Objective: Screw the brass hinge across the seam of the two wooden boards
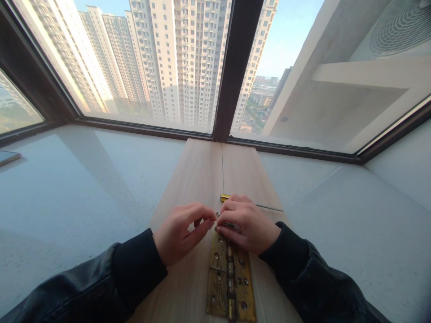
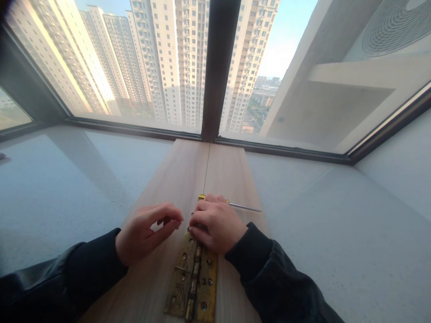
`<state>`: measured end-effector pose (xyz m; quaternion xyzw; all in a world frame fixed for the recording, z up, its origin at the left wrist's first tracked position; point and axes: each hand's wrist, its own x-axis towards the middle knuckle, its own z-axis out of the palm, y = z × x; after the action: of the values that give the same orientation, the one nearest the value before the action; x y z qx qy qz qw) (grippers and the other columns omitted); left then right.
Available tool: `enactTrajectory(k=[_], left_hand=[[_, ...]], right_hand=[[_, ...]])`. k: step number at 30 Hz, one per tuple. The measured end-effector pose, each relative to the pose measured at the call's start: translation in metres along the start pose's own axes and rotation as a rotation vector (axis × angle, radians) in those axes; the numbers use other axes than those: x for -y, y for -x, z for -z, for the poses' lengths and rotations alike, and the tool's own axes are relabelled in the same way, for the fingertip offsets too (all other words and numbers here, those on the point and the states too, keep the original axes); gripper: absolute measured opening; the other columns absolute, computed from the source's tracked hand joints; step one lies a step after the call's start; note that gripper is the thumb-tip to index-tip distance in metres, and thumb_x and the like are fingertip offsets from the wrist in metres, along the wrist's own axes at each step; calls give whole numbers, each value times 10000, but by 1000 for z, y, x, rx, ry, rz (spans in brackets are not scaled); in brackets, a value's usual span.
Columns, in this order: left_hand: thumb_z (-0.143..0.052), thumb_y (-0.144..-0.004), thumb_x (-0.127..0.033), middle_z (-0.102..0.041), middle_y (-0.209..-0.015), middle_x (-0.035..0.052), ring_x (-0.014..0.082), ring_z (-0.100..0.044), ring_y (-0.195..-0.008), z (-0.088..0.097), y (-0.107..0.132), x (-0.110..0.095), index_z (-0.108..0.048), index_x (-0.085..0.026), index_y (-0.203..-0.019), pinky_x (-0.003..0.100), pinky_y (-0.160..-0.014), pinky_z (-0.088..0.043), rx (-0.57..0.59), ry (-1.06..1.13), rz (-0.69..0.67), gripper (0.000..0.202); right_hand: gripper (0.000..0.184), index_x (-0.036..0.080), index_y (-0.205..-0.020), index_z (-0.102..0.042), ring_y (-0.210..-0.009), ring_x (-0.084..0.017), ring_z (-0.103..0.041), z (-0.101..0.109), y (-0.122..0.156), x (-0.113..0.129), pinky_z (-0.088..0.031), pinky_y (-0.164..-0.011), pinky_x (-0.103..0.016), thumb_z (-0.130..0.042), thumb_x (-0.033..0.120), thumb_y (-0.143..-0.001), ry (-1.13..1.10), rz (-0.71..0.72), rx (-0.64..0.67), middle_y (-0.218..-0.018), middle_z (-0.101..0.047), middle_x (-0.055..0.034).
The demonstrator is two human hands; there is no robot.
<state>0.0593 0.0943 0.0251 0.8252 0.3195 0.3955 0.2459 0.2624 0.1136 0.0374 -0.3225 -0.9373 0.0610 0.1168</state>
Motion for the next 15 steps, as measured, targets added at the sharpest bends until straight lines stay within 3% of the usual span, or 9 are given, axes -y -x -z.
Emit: enactTrajectory(k=[4,9,11,15], left_hand=[[-498,-838,-143,-538,-688,2,103,-463,-619,2,2,3,-554,-155,-869,231,-582,-372,56,-77,-123,65],[-576,-789,-329,-547,-656,7,140,-449,-602,3,4,-10,-564,-174,-771,281,-534,-320,301,-112,-359,157],[-591,-765,-355,-564,-672,0,142,-465,-623,4,5,-17,-553,-185,-717,291,-537,-323,418,-87,-367,180],[-646,-712,-356,-610,-748,-36,132,-522,-695,6,5,-27,-551,-206,-705,282,-552,-352,590,-100,-245,177]], right_hand=[[203,129,-928,-579,-879,-168,-555,0,-1,3,-466,-798,-375,-540,324,-886,1,-13,16,-928,-573,-41],[195,124,-920,-579,-877,-167,-558,-2,0,5,-469,-798,-374,-540,312,-887,-70,-24,-41,-925,-575,-41],[193,123,-930,-577,-886,-168,-558,-3,1,3,-470,-804,-376,-534,307,-892,-127,-34,-101,-939,-575,-44],[208,123,-941,-564,-799,-140,-563,-4,3,-1,-491,-728,-324,-508,320,-908,-263,-107,-280,-894,-570,-36]])
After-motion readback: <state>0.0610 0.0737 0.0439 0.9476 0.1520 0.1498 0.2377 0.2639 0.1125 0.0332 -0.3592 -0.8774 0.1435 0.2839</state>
